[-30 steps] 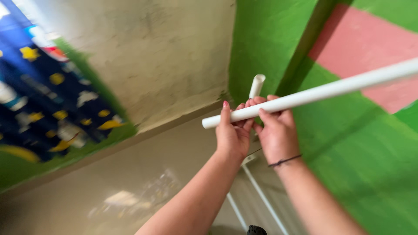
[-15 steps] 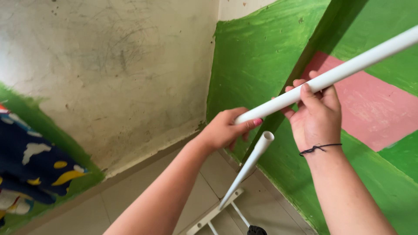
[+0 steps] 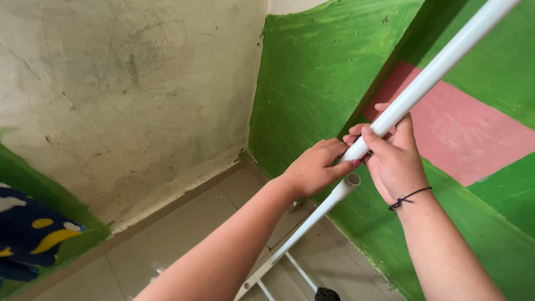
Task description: The person assembles a white metal frame by inserting vertical poles into the base and connecting horizontal bars. They handle multiple pipe sections and joints, fitting them together by hand to build the structure.
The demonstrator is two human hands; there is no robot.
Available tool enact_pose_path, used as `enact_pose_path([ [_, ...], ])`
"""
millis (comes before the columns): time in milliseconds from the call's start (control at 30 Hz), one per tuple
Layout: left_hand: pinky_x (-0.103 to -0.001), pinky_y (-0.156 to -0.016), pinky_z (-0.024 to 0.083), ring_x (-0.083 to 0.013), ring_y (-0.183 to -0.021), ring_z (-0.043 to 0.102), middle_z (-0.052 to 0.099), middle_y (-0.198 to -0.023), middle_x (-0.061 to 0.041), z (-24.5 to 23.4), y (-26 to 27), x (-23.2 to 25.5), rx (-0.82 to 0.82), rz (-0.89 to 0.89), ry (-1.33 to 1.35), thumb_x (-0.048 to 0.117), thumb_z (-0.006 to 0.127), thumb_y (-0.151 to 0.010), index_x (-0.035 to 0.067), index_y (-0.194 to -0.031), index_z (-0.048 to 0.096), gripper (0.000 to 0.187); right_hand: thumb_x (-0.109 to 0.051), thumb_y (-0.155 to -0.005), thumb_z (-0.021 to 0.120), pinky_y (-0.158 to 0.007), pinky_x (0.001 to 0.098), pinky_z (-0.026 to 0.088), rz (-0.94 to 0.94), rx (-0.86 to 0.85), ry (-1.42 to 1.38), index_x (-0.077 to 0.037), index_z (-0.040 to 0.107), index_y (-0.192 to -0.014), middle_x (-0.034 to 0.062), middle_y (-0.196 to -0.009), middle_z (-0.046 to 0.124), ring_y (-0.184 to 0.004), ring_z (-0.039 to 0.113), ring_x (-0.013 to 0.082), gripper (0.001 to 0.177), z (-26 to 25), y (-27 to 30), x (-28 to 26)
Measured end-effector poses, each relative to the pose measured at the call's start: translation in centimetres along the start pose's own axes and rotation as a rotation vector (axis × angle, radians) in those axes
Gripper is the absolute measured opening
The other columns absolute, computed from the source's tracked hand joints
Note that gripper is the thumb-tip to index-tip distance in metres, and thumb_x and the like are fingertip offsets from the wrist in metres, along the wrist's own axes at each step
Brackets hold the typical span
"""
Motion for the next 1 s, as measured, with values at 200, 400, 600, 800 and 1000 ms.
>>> enact_pose_path([
  [200,-0.041,-0.092,0.054,-0.0310,-0.103,0.069,0.072,-0.112,-0.015,0.9,-0.8,-1.0,-0.184,-0.088,0.040,0.038,0.068,-0.096,0.006,-0.112,0.074,0.036,0.000,-0.099,0.055,-0.086,0.0415,0.057,0.021,-0.064,0.111,-0.012,0.040,-0.139,0.0163,-0.105,0.065,-0.097,0.066,0.0239,0.045,-1.2,-0.8,1.9],
  [400,-0.040,-0.086,0.055,-0.0282,-0.097,0.070,0.071,-0.109,-0.013,2.2,-0.7,-0.5,-0.093,-0.058,0.133,0.028,0.071,-0.093,0.004,-0.115,0.072,0.033,-0.003,-0.099,0.054,-0.084,0.0392,0.058,0.053,-0.056,0.178,-0.014,0.040,-0.140,0.0140,-0.104,0.066,-0.096,0.067,0.0216,0.044,-2.2,-0.3,1.6],
  [600,-0.038,-0.084,0.056,-0.0215,-0.089,0.073,0.077,-0.099,-0.011,2.8,-0.5,-0.3,-0.118,-0.260,0.233,0.031,0.071,-0.093,0.005,-0.117,0.069,0.036,-0.002,-0.100,0.054,-0.086,0.0388,0.057,0.039,-0.063,0.155,-0.014,0.039,-0.142,0.0140,-0.105,0.066,-0.097,0.065,0.0210,0.046,-2.1,0.1,1.7],
  [800,-0.038,-0.075,0.054,-0.0198,-0.078,0.068,0.074,-0.087,-0.010,2.5,0.0,0.7,-0.103,-0.314,0.231,0.034,0.070,-0.092,0.006,-0.113,0.071,0.035,0.000,-0.099,0.053,-0.089,0.0400,0.056,0.046,-0.063,0.104,-0.013,0.039,-0.145,0.0149,-0.107,0.065,-0.098,0.065,0.0221,0.050,-2.1,0.3,1.6],
  [1000,-0.037,-0.070,0.053,-0.0197,-0.071,0.065,0.071,-0.078,-0.009,2.2,0.0,1.1,-0.084,-0.312,0.193,0.035,0.073,-0.091,0.005,-0.110,0.070,0.035,0.000,-0.098,0.053,-0.092,0.0409,0.056,0.018,-0.078,0.081,-0.012,0.039,-0.146,0.0153,-0.108,0.065,-0.100,0.064,0.0229,0.051,-2.2,0.4,1.4],
])
Point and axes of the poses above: each hand's wrist, its own y-axis away from the middle knuckle, its own z-axis out of the palm, x = y × z, the point moved 2 cm from there along -y, towards the middle knuckle
